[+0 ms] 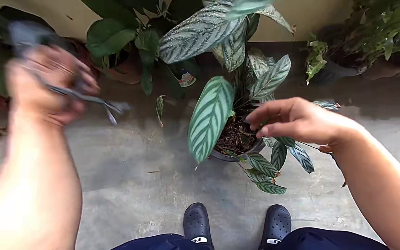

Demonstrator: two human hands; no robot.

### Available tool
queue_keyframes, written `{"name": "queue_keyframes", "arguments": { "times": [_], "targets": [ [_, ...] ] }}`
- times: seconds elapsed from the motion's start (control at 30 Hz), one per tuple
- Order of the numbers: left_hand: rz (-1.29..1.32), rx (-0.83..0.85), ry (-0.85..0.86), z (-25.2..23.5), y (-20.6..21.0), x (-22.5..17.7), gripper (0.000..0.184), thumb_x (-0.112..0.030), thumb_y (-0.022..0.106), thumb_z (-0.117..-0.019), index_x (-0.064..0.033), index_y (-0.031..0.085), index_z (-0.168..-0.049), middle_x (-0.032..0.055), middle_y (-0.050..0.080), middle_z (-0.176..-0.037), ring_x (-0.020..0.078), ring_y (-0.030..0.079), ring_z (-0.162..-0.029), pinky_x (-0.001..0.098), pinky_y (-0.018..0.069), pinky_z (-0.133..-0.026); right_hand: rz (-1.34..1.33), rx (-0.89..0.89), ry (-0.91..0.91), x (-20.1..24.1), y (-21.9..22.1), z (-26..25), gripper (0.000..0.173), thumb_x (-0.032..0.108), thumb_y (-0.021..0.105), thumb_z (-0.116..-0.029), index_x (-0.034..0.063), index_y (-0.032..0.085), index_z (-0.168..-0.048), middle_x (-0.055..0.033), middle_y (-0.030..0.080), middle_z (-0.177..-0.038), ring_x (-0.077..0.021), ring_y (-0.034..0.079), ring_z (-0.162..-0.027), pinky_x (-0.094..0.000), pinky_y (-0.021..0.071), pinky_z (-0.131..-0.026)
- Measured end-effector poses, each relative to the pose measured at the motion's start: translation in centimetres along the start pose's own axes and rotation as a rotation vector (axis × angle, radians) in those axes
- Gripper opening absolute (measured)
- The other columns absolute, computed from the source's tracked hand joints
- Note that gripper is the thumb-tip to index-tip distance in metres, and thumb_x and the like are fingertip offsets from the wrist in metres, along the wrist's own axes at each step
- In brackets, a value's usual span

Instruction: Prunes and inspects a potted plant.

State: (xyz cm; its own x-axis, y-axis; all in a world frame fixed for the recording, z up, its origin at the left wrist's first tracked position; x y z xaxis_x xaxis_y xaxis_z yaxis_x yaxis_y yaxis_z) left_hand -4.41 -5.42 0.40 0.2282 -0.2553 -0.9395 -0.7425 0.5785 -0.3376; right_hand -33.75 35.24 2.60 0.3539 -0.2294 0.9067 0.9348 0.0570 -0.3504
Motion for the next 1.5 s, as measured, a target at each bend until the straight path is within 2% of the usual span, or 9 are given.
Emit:
{"name": "queue_keyframes", "arguments": {
  "times": [0.1, 0.17, 0.3, 0.57, 0.73, 0.9, 1.07, 1.2, 1.5],
  "targets": [
    [-0.535, 0.277, -0.298, 6.0, 6.7, 6.5, 0.02, -0.015, 0.059, -0.1042, 0.0006, 0.071, -0.108, 0.0145, 0.069, -0.089, 0.0245, 0.066, -0.078, 0.0487, 0.0562, -0.075, 0.286, 0.155, 0.119, -1.9, 2.8, -0.8, 0.023, 0.01, 0.062, -0.1013, 0.0115, 0.07, -0.123, -0.0022, 0.074, -0.113, -0.0106, 0.071, -0.095, -0.0345, 0.0601, -0.086],
    [-0.834, 0.628, -0.391, 8.0, 9.9, 11.8, 0.02, -0.014, 0.062, -0.1036, 0.0014, 0.075, -0.105, 0.0247, 0.072, -0.097, 0.0417, 0.069, -0.095, 0.0676, 0.05, -0.091, 0.424, 0.173, 0.153, -3.5, 4.0, -1.5, 0.021, 0.012, 0.061, -0.1021, 0.0109, 0.071, -0.12, -0.0041, 0.074, -0.106, -0.0143, 0.071, -0.092, -0.0405, 0.0579, -0.085],
    [-0.931, 0.848, -0.411, 8.1, 13.9, 13.3, 0.034, -0.023, 0.074, -0.0969, -0.0066, 0.07, -0.127, 0.0183, 0.073, -0.113, 0.0375, 0.069, -0.111, 0.0635, 0.0479, -0.103, 0.61, 0.141, 0.168, -7.8, 5.1, -3.1, 0.027, 0.007, 0.057, -0.1013, 0.0057, 0.07, -0.125, -0.0142, 0.071, -0.118, -0.029, 0.069, -0.11, -0.051, 0.0529, -0.098],
    [-0.801, 0.814, -0.037, 5.5, 22.8, 5.3, 0.03, -0.021, 0.069, -0.0999, -0.0004, 0.066, -0.121, 0.0172, 0.073, -0.107, 0.0328, 0.072, -0.101, 0.0582, 0.0526, -0.098, 0.796, 0.237, 0.285, -10.0, 6.1, -8.0, 0.026, 0.01, 0.063, -0.0979, 0.0091, 0.069, -0.123, -0.0171, 0.072, -0.11, -0.0369, 0.068, -0.106, -0.059, 0.053, -0.091],
    [-0.828, 0.721, -0.069, 4.3, 23.6, 5.2, 0.024, -0.01, 0.062, -0.0987, 0.0031, 0.062, -0.119, 0.021, 0.07, -0.105, 0.0373, 0.069, -0.101, 0.0592, 0.0521, -0.093, 0.814, 0.363, 0.178, -12.3, 11.1, -12.5, 0.051, 0.008, 0.071, -0.0931, 0.0159, 0.06, -0.142, -0.0194, 0.062, -0.134, -0.0402, 0.06, -0.124, -0.0599, 0.0495, -0.102],
    [-0.776, 0.688, -0.146, 4.2, 23.5, 5.3, 0.029, -0.013, 0.066, -0.0973, 0.0013, 0.059, -0.121, 0.0195, 0.069, -0.106, 0.0354, 0.069, -0.101, 0.0573, 0.053, -0.091, 0.682, 0.33, 0.023, -14.2, 13.9, -13.3, 0.037, 0.003, 0.066, -0.0944, 0.0191, 0.073, -0.127, -0.0162, 0.066, -0.128, -0.0372, 0.064, -0.116, -0.0579, 0.0516, -0.097],
    [-0.672, 0.604, -0.121, 3.2, 23.2, 4.9, 0.037, -0.006, 0.065, -0.0937, 0.0006, 0.054, -0.129, 0.0189, 0.07, -0.105, 0.0337, 0.07, -0.098, 0.0567, 0.055, -0.09, 0.38, -0.055, -0.042, -14.4, 10.6, -13.2, 0.019, 0.017, 0.065, -0.1008, 0.0088, 0.08, -0.11, -0.0132, 0.076, -0.109, -0.028, 0.071, -0.105, -0.05, 0.0539, -0.096],
    [-0.576, 0.555, -0.081, 2.5, 23.4, 4.1, 0.046, -0.003, 0.062, -0.0932, -0.0022, 0.049, -0.137, 0.0159, 0.07, -0.111, 0.0284, 0.071, -0.101, 0.0502, 0.056, -0.093, 0.309, -0.162, 0.122, -13.9, 9.3, -12.8, 0.019, 0.019, 0.064, -0.1027, 0.0105, 0.079, -0.11, -0.0084, 0.075, -0.11, -0.0205, 0.07, -0.096, -0.0434, 0.0544, -0.092],
    [-0.579, 0.573, 0.028, 2.3, 24.4, 3.4, 0.05, -0.002, 0.054, -0.0908, -0.0193, 0.064, -0.136, 0.0138, 0.057, -0.135, 0.0272, 0.061, -0.113, 0.0487, 0.0508, -0.092, 0.209, -0.246, 0.214, -14.6, 8.9, -12.9, 0.017, 0.021, 0.065, -0.1025, 0.0107, 0.078, -0.108, -0.0047, 0.074, -0.104, -0.0123, 0.069, -0.085, -0.0347, 0.0567, -0.084]
  ]
}}
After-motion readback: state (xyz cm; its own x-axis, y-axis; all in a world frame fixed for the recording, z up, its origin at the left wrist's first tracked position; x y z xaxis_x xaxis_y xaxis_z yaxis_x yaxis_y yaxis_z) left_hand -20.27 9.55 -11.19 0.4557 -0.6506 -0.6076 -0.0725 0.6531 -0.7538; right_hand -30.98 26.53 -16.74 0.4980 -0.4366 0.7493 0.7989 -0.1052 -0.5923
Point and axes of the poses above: each hand's wrist, its own z-axis away from the middle knuckle, its own y-axis out of the palm, x = y × z, the point moved 7 cm from there along -z, towards the middle knuckle
